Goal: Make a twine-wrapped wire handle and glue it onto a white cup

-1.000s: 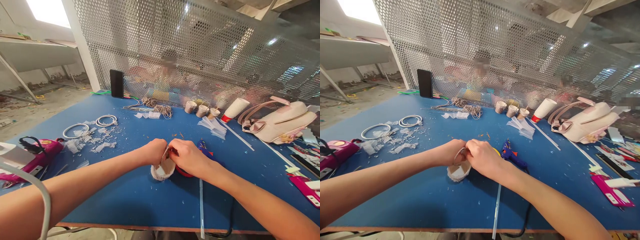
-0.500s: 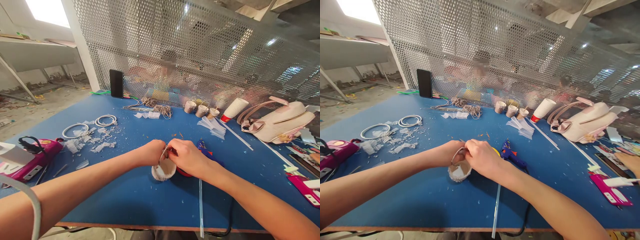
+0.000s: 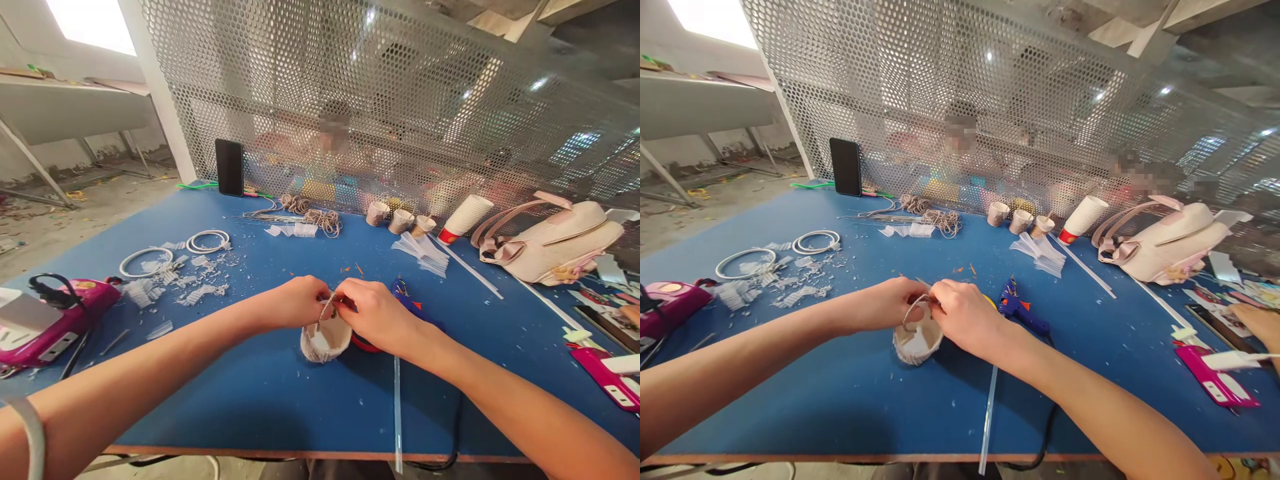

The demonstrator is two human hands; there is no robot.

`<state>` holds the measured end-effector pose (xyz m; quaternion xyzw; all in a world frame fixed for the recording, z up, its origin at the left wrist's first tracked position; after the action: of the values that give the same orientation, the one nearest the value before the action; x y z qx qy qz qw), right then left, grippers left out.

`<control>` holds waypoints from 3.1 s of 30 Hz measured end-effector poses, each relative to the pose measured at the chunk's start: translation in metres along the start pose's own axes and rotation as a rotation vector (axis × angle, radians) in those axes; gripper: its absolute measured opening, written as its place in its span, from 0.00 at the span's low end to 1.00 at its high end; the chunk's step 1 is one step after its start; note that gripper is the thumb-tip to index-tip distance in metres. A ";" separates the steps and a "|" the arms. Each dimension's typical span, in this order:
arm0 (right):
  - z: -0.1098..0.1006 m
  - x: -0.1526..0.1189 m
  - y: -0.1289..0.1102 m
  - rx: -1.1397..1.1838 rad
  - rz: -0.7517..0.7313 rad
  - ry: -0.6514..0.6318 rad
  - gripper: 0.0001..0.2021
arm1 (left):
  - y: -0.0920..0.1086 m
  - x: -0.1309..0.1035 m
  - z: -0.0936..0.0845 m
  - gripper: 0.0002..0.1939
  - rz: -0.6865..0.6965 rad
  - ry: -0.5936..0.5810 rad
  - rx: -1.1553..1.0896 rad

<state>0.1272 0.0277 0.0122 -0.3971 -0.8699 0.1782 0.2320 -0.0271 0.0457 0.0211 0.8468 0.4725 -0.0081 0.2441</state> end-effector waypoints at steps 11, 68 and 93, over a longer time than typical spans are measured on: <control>-0.007 -0.002 -0.004 0.148 0.039 -0.007 0.07 | -0.007 -0.010 0.003 0.12 0.018 -0.003 -0.254; -0.001 -0.024 -0.007 0.280 -0.326 0.201 0.15 | -0.005 -0.019 0.025 0.10 -0.001 0.385 -0.363; 0.005 -0.023 0.000 0.354 -0.057 0.360 0.10 | -0.013 -0.017 0.023 0.02 -0.209 0.710 -0.342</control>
<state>0.1377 0.0098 0.0023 -0.3507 -0.7808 0.2478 0.4539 -0.0424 0.0279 -0.0007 0.6915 0.6055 0.3388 0.2011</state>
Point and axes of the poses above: each hand's wrist, its own x-axis towards the middle knuckle, its own z-axis out of the palm, y = z × x, the point moved 1 cm from there along x, towards the middle knuckle, and after that the axes turned 15 degrees about x, right-handed, at the moved point
